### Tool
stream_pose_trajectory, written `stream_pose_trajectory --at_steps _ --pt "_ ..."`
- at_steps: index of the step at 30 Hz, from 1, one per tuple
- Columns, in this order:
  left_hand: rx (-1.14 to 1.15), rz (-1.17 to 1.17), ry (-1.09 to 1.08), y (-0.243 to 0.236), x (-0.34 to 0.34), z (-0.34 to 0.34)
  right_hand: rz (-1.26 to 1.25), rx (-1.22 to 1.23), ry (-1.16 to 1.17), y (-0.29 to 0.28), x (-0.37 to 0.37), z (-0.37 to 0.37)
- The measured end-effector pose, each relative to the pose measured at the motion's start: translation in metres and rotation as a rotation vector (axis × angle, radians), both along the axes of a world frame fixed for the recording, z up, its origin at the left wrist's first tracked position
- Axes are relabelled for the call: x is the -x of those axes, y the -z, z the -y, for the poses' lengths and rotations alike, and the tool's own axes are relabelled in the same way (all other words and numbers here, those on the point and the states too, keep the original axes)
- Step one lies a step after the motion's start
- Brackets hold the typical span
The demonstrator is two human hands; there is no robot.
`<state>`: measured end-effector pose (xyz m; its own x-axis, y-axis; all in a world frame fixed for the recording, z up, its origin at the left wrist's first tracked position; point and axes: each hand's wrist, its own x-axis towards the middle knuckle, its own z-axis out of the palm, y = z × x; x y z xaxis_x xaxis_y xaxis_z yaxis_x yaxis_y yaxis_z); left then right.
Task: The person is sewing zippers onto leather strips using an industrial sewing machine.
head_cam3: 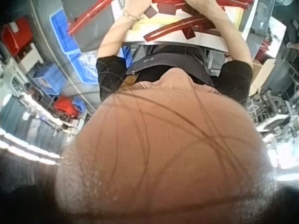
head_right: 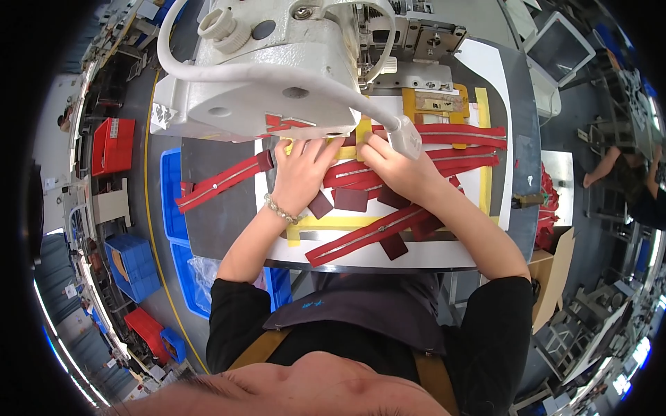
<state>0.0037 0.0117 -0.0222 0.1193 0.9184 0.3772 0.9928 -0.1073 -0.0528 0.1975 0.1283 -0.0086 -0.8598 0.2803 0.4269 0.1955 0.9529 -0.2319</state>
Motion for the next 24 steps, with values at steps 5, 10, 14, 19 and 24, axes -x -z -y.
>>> stream_pose_trajectory --at_steps 5,10,14,19,24 --pt "-0.031 -0.047 0.005 -0.001 0.002 0.001 -0.017 -0.006 -0.042 0.004 -0.006 -0.002" --pt "0.008 -0.097 -0.006 0.002 0.007 0.002 -0.101 0.059 -0.069 0.004 -0.002 -0.001" --pt "0.056 0.018 0.031 -0.002 0.018 -0.008 -0.155 0.038 -0.054 0.011 -0.003 -0.008" --pt "0.75 0.406 -0.152 -0.001 0.05 -0.03 -0.199 0.071 -0.093 0.002 0.0 -0.014" --pt "0.703 0.912 -0.102 -0.013 0.056 -0.044 -0.192 0.241 -0.029 0.01 -0.003 -0.012"
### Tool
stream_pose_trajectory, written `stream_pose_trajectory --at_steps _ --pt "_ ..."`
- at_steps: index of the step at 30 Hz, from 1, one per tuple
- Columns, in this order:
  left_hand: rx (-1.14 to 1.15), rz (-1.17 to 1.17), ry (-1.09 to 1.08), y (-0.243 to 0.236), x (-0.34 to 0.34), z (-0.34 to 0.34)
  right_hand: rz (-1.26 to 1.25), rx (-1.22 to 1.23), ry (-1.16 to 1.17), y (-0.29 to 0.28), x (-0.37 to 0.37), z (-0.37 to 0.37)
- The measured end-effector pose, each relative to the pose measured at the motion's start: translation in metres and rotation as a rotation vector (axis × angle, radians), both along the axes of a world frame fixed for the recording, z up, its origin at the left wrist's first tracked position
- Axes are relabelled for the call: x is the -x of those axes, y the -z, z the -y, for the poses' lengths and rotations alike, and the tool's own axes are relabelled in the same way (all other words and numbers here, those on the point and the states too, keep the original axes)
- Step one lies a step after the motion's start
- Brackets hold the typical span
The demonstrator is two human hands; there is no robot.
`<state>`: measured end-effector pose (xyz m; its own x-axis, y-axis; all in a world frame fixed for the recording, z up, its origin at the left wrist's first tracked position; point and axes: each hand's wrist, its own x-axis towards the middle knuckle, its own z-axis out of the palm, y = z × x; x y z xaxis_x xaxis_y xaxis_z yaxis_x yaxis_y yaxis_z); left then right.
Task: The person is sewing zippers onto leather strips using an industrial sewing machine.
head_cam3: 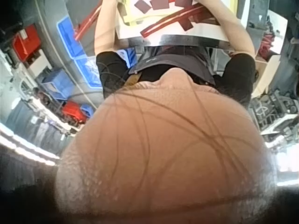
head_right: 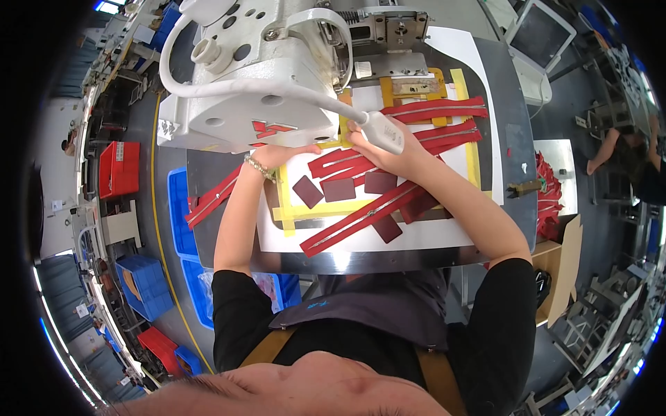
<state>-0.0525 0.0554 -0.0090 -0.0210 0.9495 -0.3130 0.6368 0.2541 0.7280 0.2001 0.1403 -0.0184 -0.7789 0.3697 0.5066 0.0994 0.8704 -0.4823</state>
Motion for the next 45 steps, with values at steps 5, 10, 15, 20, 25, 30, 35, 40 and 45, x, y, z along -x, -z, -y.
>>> stream_pose_trajectory --at_steps 5,10,15,20,25,30,35,40,45 --pt "0.007 -0.106 0.069 0.003 0.007 -0.009 0.009 0.237 0.058 0.034 -0.003 -0.007" --pt "0.012 -0.221 0.126 -0.003 0.007 -0.012 0.056 0.187 0.056 0.031 -0.003 -0.007" --pt "0.012 0.009 -0.131 -0.004 -0.01 0.013 0.08 0.195 0.087 0.036 -0.005 -0.005" --pt "-0.287 -0.301 0.056 0.006 -0.016 0.025 0.086 0.172 0.089 0.039 -0.005 -0.006" --pt "-0.435 -0.595 0.009 -0.008 -0.035 0.035 0.061 0.142 0.071 0.025 -0.002 -0.002" --pt "-0.365 -0.571 0.025 -0.013 -0.039 0.042 0.121 -0.091 0.065 0.008 -0.008 0.017" --pt "-0.575 -0.524 0.011 -0.002 -0.036 0.046 0.138 -0.199 0.077 0.005 -0.007 0.02" --pt "-0.646 -0.519 0.033 0.007 -0.029 0.045 0.189 -0.143 0.094 -0.001 -0.007 0.024" --pt "-0.653 -0.517 0.044 0.005 -0.03 0.046 0.158 -0.178 0.12 -0.013 -0.003 0.019"
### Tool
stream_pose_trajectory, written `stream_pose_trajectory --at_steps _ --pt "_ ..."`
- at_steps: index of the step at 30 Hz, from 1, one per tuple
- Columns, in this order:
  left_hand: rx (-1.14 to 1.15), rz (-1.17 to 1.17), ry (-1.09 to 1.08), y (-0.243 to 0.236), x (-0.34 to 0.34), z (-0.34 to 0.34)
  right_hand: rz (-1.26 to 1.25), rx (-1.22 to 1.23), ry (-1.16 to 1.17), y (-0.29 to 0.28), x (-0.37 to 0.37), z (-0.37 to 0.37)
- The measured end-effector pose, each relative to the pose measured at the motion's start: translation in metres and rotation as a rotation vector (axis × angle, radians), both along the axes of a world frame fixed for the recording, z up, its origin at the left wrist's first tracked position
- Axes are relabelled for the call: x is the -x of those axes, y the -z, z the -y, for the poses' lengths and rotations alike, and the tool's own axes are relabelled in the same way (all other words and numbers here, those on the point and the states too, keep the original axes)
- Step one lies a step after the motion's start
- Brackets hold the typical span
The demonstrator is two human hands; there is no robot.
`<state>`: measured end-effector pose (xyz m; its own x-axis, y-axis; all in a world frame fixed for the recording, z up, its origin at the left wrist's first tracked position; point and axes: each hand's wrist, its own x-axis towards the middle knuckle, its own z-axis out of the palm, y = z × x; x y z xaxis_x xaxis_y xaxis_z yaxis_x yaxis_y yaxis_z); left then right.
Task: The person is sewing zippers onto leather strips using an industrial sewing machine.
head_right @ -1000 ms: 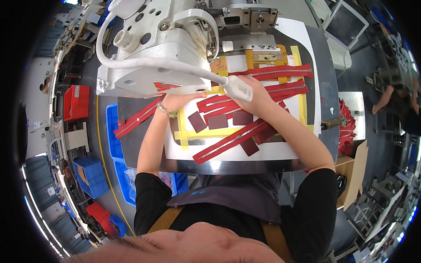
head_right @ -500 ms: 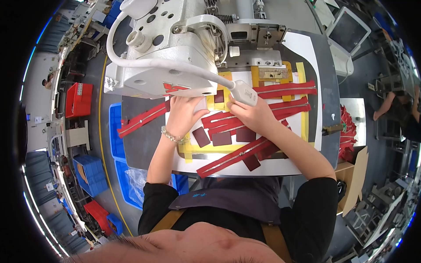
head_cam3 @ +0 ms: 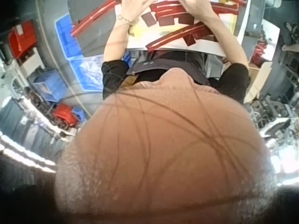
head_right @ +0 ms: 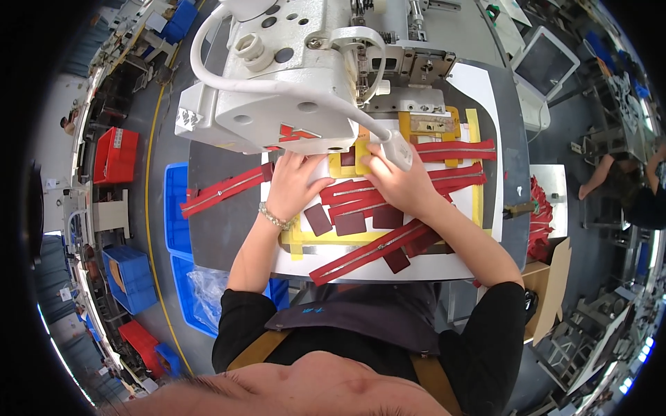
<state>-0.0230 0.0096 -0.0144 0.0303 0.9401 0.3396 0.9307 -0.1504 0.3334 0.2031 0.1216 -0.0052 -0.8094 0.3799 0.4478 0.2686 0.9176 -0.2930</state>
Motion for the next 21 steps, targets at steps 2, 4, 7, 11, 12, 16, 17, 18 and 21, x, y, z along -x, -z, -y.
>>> stream_pose_trajectory --at_steps 2,4,7,11,12,16,17,18,21 --pt "-0.043 -0.004 0.013 -0.001 -0.001 0.0 -0.009 0.007 0.067 -0.005 0.005 -0.01" --pt "-0.043 0.002 0.005 0.001 0.0 0.001 -0.007 0.047 0.085 -0.008 0.012 -0.019" --pt "-0.04 0.005 0.001 0.003 0.0 0.001 -0.171 0.074 0.14 -0.007 0.025 -0.042" --pt "-0.038 0.006 0.016 0.004 0.0 -0.002 -0.034 0.002 0.296 0.014 0.034 -0.062" --pt "-0.037 0.006 0.013 0.005 0.0 -0.001 -0.033 0.003 0.293 0.014 0.034 -0.062" --pt "-0.039 0.004 0.009 0.005 0.001 0.0 0.025 0.009 0.24 0.007 0.025 -0.057" --pt "-0.044 -0.001 0.005 0.005 0.001 0.001 0.057 0.004 0.191 0.003 0.019 -0.055" --pt "-0.046 0.002 0.007 0.005 0.001 0.0 0.059 0.002 0.193 -0.003 0.013 -0.052" --pt "-0.049 0.025 0.01 0.007 0.002 0.002 0.141 0.016 0.227 -0.021 -0.001 -0.039"
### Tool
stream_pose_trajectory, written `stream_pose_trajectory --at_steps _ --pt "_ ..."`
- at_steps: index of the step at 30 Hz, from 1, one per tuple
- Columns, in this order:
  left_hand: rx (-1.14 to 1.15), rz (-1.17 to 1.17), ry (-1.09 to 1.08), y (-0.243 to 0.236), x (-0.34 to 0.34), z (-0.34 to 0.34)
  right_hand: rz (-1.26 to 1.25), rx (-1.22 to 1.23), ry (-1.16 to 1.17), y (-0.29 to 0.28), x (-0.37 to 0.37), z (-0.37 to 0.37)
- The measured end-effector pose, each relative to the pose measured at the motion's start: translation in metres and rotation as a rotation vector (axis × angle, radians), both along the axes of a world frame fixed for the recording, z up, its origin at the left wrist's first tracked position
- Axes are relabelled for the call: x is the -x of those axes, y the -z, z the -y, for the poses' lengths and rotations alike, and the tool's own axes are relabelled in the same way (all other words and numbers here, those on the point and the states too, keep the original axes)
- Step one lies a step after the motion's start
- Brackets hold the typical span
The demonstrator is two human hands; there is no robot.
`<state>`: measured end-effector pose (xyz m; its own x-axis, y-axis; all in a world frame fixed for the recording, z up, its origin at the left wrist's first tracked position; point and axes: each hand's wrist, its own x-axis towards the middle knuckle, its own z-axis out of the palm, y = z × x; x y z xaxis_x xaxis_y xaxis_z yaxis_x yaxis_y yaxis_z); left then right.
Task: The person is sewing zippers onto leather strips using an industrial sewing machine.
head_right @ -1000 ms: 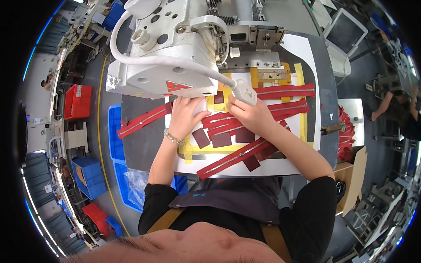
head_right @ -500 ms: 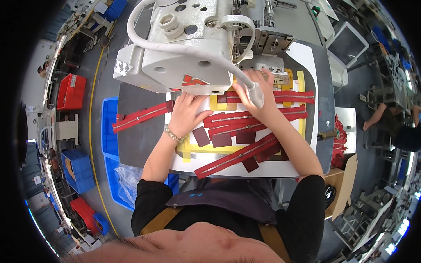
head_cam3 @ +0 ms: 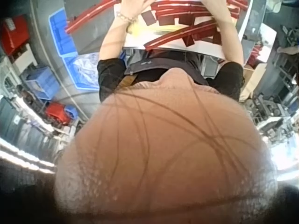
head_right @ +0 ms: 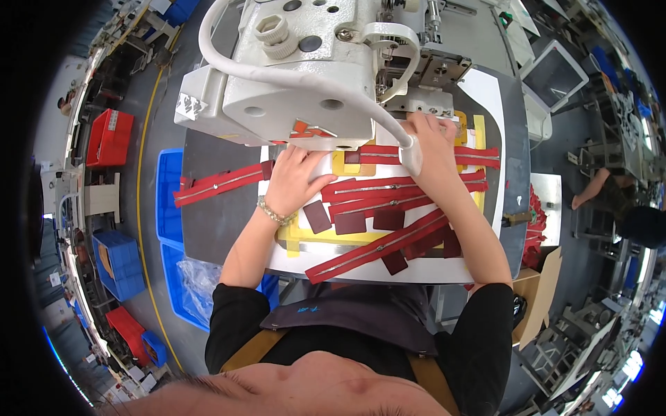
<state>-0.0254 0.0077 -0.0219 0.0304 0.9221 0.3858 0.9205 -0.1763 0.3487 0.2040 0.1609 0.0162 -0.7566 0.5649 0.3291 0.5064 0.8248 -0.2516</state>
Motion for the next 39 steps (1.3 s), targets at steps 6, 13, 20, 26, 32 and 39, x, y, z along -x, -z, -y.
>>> stream_pose_trajectory --at_steps 6,13,20,26,32,39 --pt "0.007 0.009 -0.013 -0.002 -0.007 0.0 0.086 -0.112 0.05 0.005 -0.006 0.007" --pt "0.031 0.001 -0.026 -0.005 -0.009 0.002 0.039 0.038 -0.026 0.016 0.004 0.006" --pt "0.034 0.049 -0.018 -0.003 -0.008 0.002 0.013 0.301 -0.101 0.002 -0.001 0.01" --pt "0.039 0.044 -0.036 -0.002 -0.007 0.004 0.073 0.034 -0.152 -0.002 0.0 0.009" --pt "0.021 0.046 -0.023 -0.003 -0.008 0.002 -0.005 0.032 -0.22 0.014 0.001 0.001" --pt "-0.018 0.063 -0.026 -0.004 -0.008 0.001 -0.088 0.35 -0.211 0.016 -0.002 0.002"
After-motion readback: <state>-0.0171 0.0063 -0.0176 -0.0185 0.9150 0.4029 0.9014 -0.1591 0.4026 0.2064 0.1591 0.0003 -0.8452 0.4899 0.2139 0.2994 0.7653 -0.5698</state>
